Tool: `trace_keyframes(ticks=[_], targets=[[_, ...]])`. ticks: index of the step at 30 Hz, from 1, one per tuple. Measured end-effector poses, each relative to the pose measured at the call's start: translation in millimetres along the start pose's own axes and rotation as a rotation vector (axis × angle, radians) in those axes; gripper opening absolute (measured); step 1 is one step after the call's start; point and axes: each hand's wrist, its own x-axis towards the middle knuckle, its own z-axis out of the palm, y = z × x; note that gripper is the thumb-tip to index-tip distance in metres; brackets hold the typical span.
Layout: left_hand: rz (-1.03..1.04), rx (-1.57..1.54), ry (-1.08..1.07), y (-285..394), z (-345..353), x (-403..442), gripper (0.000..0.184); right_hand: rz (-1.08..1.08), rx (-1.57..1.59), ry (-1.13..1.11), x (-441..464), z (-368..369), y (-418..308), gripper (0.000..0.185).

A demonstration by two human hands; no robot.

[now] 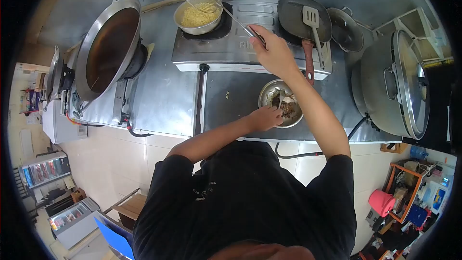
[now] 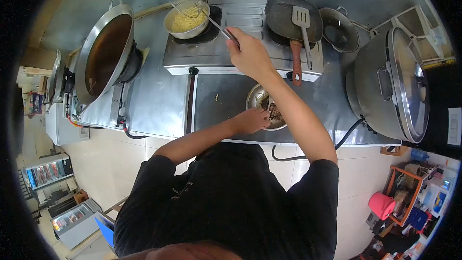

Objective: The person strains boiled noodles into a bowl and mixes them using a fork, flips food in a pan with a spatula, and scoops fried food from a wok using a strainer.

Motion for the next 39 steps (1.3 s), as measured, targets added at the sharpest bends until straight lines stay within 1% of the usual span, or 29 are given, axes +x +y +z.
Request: trace_keyframes(ticks=[2, 5, 9, 12, 15, 18, 21, 24, 27, 33, 36, 38, 39], targets=[[-0.046, -0.063, -0.051, 1, -7, 4, 0.016, -0.015, 0.0, 0.015, 0, -1, 1, 0.036], [-0.024, -0.052, -0.017, -4, -8, 5, 0.032, -0.023, -0.028, 0.004, 0, -6, -2, 0.036], [-0.063, 0.081, -0.121, -10, -9, 10, 0.032, -0.045, -0.032, 0.014, -1, -9, 4, 0.036], [-0.028, 0.14, -0.086, -21, 5, 17, 0.025, -0.06, -0.039, 0.025, -1, -9, 8, 0.036], [0.016, 0.081, 0.004, -30, 12, 22, 0.022, -0.063, -0.036, 0.037, -2, -10, 10, 0.036], [0.013, -0.023, 0.177, -35, 1, 23, 0.024, -0.05, -0.003, 0.041, -4, -10, 12, 0.035], [-0.204, -0.203, 0.268, -32, -21, 19, 0.025, -0.038, 0.007, 0.034, -3, -10, 15, 0.035], [-0.29, -0.246, 0.469, -30, -34, 13, 0.024, -0.053, 0.012, 0.039, -1, -9, 19, 0.035], [-0.397, -0.228, 0.515, -24, -44, 4, 0.018, -0.041, 0.011, 0.032, 0, -9, 19, 0.035], [-0.415, 0.003, 0.456, -36, -33, -17, 0.016, 0.005, -0.029, 0.005, 1, -9, 17, 0.036], [-0.403, 0.039, 0.53, -39, -34, -24, 0.017, -0.017, -0.033, 0.007, 3, -4, 22, 0.037], [-0.46, 0.075, 0.508, -46, -39, -35, 0.018, -0.04, -0.028, 0.014, 4, -1, 22, 0.037], [-0.49, 0.093, 0.499, -49, -41, -42, 0.019, -0.014, -0.03, -0.004, 4, 0, 20, 0.037]])
